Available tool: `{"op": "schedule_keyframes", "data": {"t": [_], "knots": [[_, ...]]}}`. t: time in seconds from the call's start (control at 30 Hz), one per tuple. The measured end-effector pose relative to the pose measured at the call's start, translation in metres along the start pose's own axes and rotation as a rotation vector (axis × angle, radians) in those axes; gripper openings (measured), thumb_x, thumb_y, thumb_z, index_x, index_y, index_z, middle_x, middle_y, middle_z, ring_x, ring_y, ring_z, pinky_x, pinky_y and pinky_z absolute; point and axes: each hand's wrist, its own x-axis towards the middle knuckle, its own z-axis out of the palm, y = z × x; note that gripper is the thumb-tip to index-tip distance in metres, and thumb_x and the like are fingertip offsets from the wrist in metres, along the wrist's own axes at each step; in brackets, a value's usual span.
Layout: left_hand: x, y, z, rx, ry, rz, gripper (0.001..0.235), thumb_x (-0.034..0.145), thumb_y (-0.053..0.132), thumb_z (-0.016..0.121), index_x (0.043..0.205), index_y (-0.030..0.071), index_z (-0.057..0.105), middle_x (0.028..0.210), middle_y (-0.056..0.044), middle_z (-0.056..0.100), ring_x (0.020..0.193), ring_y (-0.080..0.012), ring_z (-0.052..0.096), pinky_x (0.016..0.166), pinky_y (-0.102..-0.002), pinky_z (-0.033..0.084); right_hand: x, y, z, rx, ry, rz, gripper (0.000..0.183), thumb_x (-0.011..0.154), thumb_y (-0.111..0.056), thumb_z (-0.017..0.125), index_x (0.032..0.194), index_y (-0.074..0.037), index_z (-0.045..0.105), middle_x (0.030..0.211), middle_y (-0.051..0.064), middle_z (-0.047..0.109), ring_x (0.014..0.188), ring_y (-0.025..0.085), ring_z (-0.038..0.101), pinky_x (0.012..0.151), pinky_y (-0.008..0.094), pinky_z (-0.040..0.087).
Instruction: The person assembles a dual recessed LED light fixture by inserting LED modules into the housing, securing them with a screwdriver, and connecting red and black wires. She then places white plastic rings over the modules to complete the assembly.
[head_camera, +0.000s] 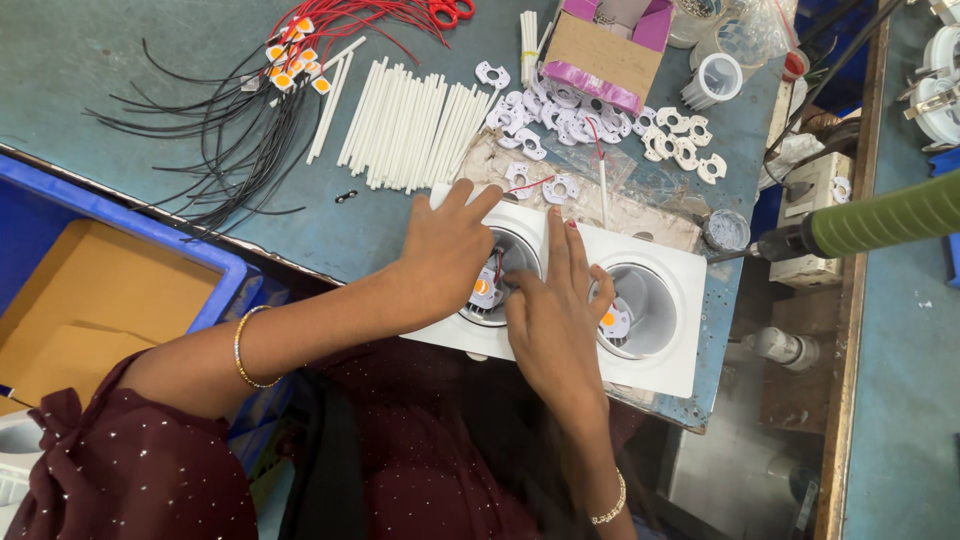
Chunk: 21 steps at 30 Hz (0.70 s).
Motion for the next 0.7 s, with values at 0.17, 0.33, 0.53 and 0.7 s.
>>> {"op": "schedule_keyframes", "data": {"t": [0.17,0.33,0.53,0.7], "knots": [[-0.006,0.007,-0.001,0.018,0.049,-0.017,0.02,0.057,0.013,0.082,0.076,0.007,0.077,0.138,-0.008,0.047,0.125,-0.0304,0.044,0.075,-0.048,0.044,-0.001,-0.002,0.001,-0.037,-0.027,0.034,0.027,0.086,-0.011,0.056,0.102,-0.003,0.076,0.166,0.024,0.023,0.154,0.039,0.021,0.114,0.059,0.016],[-0.007,0.005,0.007,-0.052,0.228,-0.003,0.014,0.061,0.012,0.079,0.074,0.007,0.076,0.134,-0.006,0.054,0.121,-0.0286,0.049,0.076,-0.05,0.044,-0.003,-0.002,0.001,-0.032,-0.006,0.017,0.027,0.087,-0.009,0.055,0.105,-0.004,0.075,0.167,0.025,0.022,0.155,0.039,0.02,0.115,0.06,0.015],[-0.005,-0.001,0.012,-0.072,0.285,0.025,0.011,0.063,0.009,0.077,0.074,0.007,0.077,0.134,-0.007,0.057,0.119,-0.0294,0.051,0.076,-0.054,0.045,-0.004,-0.001,0.002,-0.022,0.004,0.006,0.031,0.087,-0.009,0.054,0.111,-0.004,0.074,0.166,0.026,0.022,0.155,0.039,0.019,0.114,0.06,0.015],[-0.003,-0.001,0.012,-0.047,0.264,0.035,0.011,0.062,0.008,0.078,0.073,0.007,0.077,0.134,-0.008,0.056,0.118,-0.0321,0.05,0.078,-0.058,0.045,-0.004,0.001,0.004,-0.018,0.009,0.006,0.034,0.085,-0.008,0.054,0.113,-0.005,0.075,0.166,0.027,0.021,0.154,0.04,0.02,0.115,0.06,0.013]]}}
